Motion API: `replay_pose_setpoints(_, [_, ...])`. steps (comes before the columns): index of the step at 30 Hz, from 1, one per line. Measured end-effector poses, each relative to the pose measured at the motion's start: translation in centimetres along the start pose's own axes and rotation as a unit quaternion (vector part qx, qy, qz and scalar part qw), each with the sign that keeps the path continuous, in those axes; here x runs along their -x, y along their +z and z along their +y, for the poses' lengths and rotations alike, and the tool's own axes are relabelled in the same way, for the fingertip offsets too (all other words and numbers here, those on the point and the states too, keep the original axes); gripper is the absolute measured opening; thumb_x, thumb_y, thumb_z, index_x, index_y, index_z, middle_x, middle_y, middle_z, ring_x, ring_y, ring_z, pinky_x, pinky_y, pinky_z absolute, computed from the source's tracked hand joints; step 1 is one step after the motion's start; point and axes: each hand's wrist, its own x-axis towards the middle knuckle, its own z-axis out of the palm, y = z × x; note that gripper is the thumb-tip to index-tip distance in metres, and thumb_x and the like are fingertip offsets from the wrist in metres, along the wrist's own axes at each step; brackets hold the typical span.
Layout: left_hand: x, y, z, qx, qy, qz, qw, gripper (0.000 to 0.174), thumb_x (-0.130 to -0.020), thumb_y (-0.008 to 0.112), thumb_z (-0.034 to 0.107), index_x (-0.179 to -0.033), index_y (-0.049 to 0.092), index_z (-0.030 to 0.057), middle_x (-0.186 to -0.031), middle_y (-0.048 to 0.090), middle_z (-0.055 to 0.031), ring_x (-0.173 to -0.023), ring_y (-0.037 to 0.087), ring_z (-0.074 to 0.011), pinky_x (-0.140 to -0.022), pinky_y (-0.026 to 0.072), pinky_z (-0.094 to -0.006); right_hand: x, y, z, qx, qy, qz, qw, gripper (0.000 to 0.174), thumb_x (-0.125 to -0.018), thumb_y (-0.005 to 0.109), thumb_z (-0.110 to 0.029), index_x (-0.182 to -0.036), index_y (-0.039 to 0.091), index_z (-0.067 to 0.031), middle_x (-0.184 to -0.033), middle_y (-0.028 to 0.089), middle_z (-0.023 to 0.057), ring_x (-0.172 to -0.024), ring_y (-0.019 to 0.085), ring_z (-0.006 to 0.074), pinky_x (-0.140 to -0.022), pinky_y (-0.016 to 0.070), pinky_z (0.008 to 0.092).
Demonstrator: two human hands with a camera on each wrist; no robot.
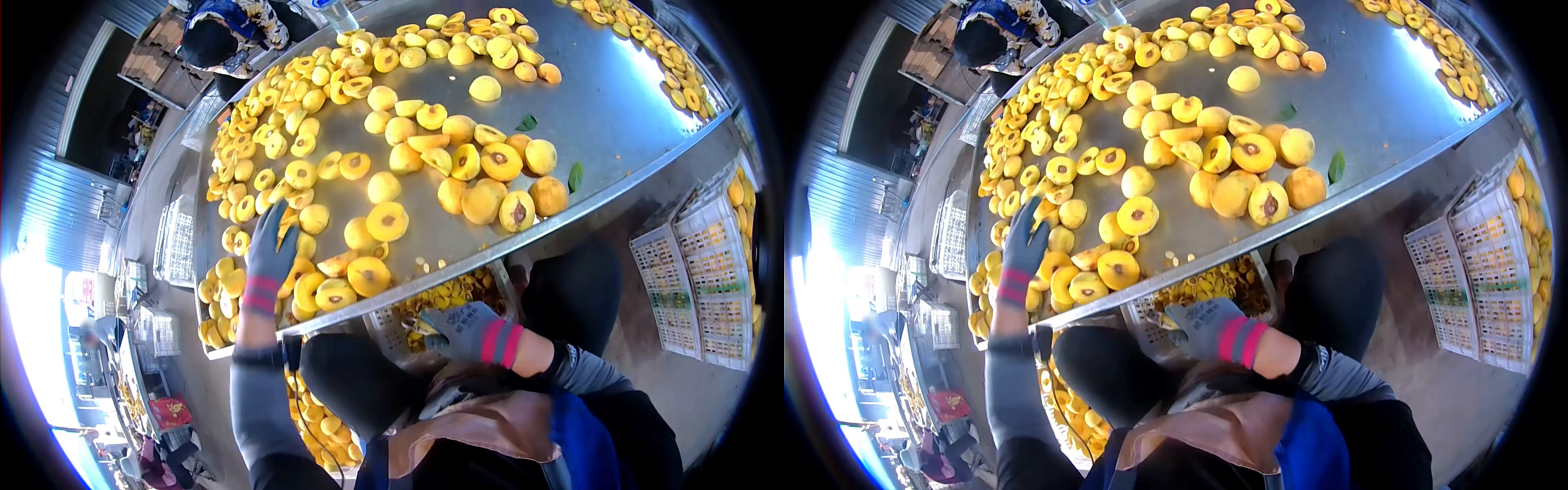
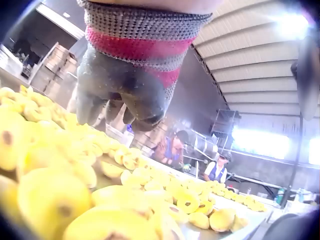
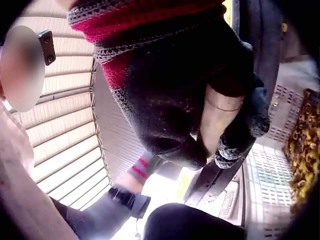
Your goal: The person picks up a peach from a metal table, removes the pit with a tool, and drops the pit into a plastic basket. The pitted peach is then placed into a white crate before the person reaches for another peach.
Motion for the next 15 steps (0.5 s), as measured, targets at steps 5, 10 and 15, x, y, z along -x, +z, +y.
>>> replay_pose_setpoints(5, [-15.4,10.5,-4.8,0.026,0.008,-0.095,0.995,0.062,-0.088,0.065,0.044,-0.139,0.051,0.0119,-0.146,0.045,-0.0216,-0.136,0.042,-0.0373,-0.111,0.0353,-0.0434,-0.6,0.4,0.9,-0.009,-0.034,0.064,0.997,0.036,-0.091,0.056,-0.036,-0.115,0.059,-0.0088,-0.097,0.069,0.0199,-0.084,0.067,0.0378,-0.072,0.0513,0.0471])
replay_pose_setpoints(10, [-16.4,15.0,-3.7,-0.083,-0.096,-0.231,0.965,0.080,-0.078,0.067,0.062,-0.139,0.052,0.0140,-0.146,0.039,-0.0252,-0.134,0.039,-0.0441,-0.110,0.0368,-0.0470,-0.9,-1.3,0.2,-0.044,-0.047,0.080,0.995,0.038,-0.090,0.058,-0.034,-0.120,0.060,-0.0106,-0.102,0.068,0.0165,-0.084,0.067,0.0354,-0.071,0.0526,0.0445])
replay_pose_setpoints(15, [-9.3,11.8,1.6,-0.156,-0.017,-0.286,0.945,0.076,-0.076,0.068,0.061,-0.136,0.055,0.0160,-0.138,0.046,-0.0182,-0.130,0.040,-0.0417,-0.106,0.0399,-0.0486,-0.7,-2.0,-0.8,-0.074,-0.149,0.137,0.977,0.044,-0.091,0.061,-0.032,-0.129,0.056,-0.0113,-0.106,0.068,0.0149,-0.086,0.067,0.0340,-0.070,0.0543,0.0414])
